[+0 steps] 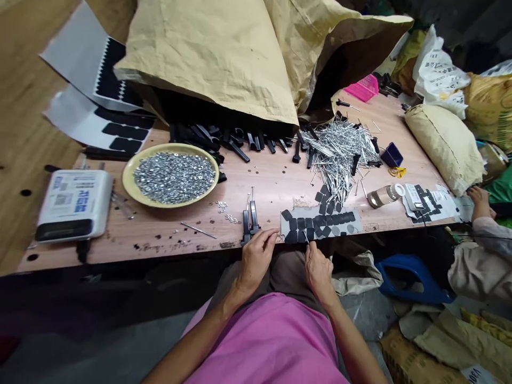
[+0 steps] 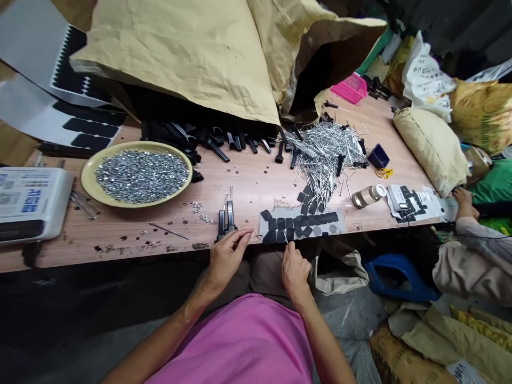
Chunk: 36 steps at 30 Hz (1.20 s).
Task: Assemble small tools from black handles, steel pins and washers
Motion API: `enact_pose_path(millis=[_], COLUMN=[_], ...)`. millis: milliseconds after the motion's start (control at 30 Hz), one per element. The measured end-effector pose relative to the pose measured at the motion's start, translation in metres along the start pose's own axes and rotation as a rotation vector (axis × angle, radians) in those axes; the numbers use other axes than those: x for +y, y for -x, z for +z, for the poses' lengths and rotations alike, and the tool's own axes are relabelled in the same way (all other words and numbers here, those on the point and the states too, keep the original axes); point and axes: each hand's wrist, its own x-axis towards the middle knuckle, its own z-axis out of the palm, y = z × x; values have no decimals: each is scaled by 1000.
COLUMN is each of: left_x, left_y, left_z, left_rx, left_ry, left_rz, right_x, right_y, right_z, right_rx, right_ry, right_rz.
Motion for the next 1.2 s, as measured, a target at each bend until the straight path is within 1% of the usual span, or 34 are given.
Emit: enact_pose_path(millis=[100, 167, 233, 300, 433, 533, 600, 633, 700, 767, 800, 833, 867, 933, 1000, 1033, 1133, 1200], left_x=[1, 2, 2, 3, 3, 2, 2, 2, 2, 3, 3, 3, 2, 0, -1, -1, 2, 4], left_y=[2, 3, 5, 5, 4, 3, 3, 4, 5, 5, 6, 6, 5, 4, 3, 2, 1, 1], left_z=[-1, -1, -1, -1, -2, -3, -2, -1, 0, 1, 1, 0, 0, -2, -1, -1, 2, 1], left_rx=[-11, -27, -39, -46, -28, -14, -12, -16, -32, -55, -65, -71, -71, -53, -26, -18, -27, -38], left_ry=[6, 13, 18, 22, 40, 49, 47, 47, 48, 50, 51, 51, 51, 50, 49, 49, 54, 60], left_rz=[-2, -3, -7, -8, 15, 25, 17, 12, 4, 0, -1, -2, -4, -11, -20, -23, -13, -2], right_x=[3, 8, 12, 18, 36, 43, 35, 27, 7, -11, -15, -15, -13, -3, 2, 0, -14, -20], right_y=[2, 1, 0, -3, -11, -15, -14, -11, -2, 6, 8, 8, 6, 0, -3, -2, 8, 13], right_z=[-2, -5, -9, -11, -11, -9, -6, -3, 2, 4, 4, 2, -1, -8, -10, -8, 0, 3], right_rx=[-18, -56, -103, -116, -73, -4, 33, 31, -14, -57, -64, -68, -61, -51, -52, -51, -100, -124], right_ry=[-67, -130, -170, -183, -99, 27, 81, 95, 96, 57, 35, 21, 18, 38, 55, 60, 14, -22], right_rz=[-58, -93, -82, -40, 37, 32, 29, 35, 31, -56, -93, -95, -68, 50, 116, 90, -99, -163])
